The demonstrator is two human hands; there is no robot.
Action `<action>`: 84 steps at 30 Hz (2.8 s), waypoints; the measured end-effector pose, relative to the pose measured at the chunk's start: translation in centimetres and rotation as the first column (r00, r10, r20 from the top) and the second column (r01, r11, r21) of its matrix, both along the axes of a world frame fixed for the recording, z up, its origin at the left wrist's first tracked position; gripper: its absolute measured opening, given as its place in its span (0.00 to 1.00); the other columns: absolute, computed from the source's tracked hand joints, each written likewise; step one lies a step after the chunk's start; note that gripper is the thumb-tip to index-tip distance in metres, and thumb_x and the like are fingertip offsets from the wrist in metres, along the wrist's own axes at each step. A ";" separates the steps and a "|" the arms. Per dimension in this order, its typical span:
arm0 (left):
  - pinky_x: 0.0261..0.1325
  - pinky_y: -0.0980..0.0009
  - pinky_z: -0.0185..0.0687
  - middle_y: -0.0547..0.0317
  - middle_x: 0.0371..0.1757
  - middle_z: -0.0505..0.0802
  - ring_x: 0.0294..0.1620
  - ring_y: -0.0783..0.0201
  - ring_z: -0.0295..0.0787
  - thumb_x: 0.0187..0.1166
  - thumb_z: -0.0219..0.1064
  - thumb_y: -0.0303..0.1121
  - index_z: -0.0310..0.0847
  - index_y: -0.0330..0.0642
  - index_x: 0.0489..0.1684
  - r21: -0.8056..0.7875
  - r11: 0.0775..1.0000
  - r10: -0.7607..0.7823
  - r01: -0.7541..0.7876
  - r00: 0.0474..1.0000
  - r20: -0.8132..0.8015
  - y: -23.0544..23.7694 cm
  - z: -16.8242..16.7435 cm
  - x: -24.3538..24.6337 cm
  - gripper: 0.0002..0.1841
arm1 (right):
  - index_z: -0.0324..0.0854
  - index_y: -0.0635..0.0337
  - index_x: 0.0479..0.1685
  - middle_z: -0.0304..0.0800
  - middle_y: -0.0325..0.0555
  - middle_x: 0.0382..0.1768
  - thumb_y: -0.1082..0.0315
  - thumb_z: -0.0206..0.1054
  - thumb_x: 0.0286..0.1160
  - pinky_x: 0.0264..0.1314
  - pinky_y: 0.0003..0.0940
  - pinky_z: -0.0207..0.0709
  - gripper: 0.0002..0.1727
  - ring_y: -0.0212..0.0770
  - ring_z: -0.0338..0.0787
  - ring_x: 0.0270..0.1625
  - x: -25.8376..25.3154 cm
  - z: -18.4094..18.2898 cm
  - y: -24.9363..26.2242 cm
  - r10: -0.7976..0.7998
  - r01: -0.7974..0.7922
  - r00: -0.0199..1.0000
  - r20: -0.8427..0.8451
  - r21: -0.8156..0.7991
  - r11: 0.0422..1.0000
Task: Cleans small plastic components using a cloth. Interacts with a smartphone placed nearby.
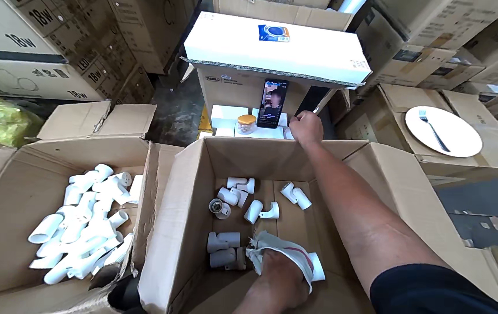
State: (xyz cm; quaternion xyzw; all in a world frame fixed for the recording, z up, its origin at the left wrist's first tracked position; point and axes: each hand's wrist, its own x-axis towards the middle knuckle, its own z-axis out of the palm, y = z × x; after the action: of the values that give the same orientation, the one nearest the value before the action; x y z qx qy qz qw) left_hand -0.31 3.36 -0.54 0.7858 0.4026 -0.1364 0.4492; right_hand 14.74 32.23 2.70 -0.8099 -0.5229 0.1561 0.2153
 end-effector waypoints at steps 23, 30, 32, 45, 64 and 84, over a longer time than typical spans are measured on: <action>0.69 0.29 0.71 0.40 0.63 0.91 0.71 0.38 0.83 0.84 0.60 0.50 0.88 0.40 0.55 0.008 1.000 -0.026 0.027 0.999 -0.040 0.5 0.1 0.2 0.22 | 0.89 0.59 0.50 0.93 0.59 0.48 0.57 0.59 0.82 0.55 0.68 0.79 0.17 0.61 0.91 0.56 -0.1 0.1 -0.5 0.008 -0.007 1.000 -0.012 0.062 0.998; 0.66 0.26 0.71 0.36 0.62 0.91 0.69 0.34 0.84 0.82 0.62 0.48 0.88 0.38 0.54 0.022 1.000 -0.012 0.013 0.999 -0.042 0.2 0.3 0.0 0.21 | 0.88 0.63 0.51 0.93 0.58 0.46 0.54 0.68 0.79 0.57 0.63 0.82 0.19 0.56 0.93 0.49 0.8 -0.4 -1.3 0.075 -0.025 0.973 -0.217 0.226 0.974; 0.66 0.26 0.71 0.35 0.63 0.90 0.69 0.33 0.83 0.82 0.63 0.48 0.88 0.38 0.55 0.033 0.999 -0.006 0.008 0.999 -0.042 0.1 0.5 -0.1 0.21 | 0.86 0.66 0.54 0.92 0.58 0.48 0.56 0.70 0.79 0.56 0.56 0.86 0.19 0.53 0.94 0.46 1.7 -0.6 -1.5 0.142 -0.068 0.938 -0.315 0.234 0.970; 0.65 0.27 0.72 0.36 0.62 0.91 0.69 0.34 0.84 0.83 0.61 0.49 0.87 0.38 0.55 -0.011 0.999 -0.035 0.035 0.999 -0.037 0.3 0.6 0.3 0.22 | 0.87 0.67 0.55 0.91 0.64 0.49 0.44 0.71 0.77 0.60 0.65 0.79 0.30 0.60 0.90 0.52 1.6 -1.3 0.5 0.053 -0.074 0.973 -0.224 -0.088 0.993; 0.72 0.28 0.68 0.33 0.65 0.89 0.72 0.33 0.81 0.84 0.62 0.48 0.88 0.36 0.58 -0.035 0.999 -0.017 0.017 1.000 -0.019 0.0 0.3 0.1 0.23 | 0.77 0.65 0.70 0.88 0.60 0.52 0.21 0.61 0.68 0.49 0.52 0.84 0.52 0.52 0.90 0.45 0.1 -2.4 5.5 -0.184 0.125 0.901 -0.394 -0.170 0.977; 0.71 0.29 0.69 0.35 0.67 0.88 0.72 0.34 0.81 0.84 0.60 0.49 0.87 0.37 0.60 -0.049 0.998 -0.045 0.041 0.995 -0.089 0.0 0.3 0.2 0.23 | 0.82 0.65 0.62 0.90 0.59 0.46 0.13 0.34 0.69 0.45 0.52 0.84 0.61 0.51 0.91 0.40 0.4 -2.8 5.8 -0.118 0.036 0.921 -0.372 -0.220 0.975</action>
State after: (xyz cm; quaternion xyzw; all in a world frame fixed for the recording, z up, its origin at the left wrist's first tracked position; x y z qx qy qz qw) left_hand -0.10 3.36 -0.24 0.7766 0.4019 -0.1907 0.4460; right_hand 15.10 38.02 -0.09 -0.8018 -0.4189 0.3568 0.2328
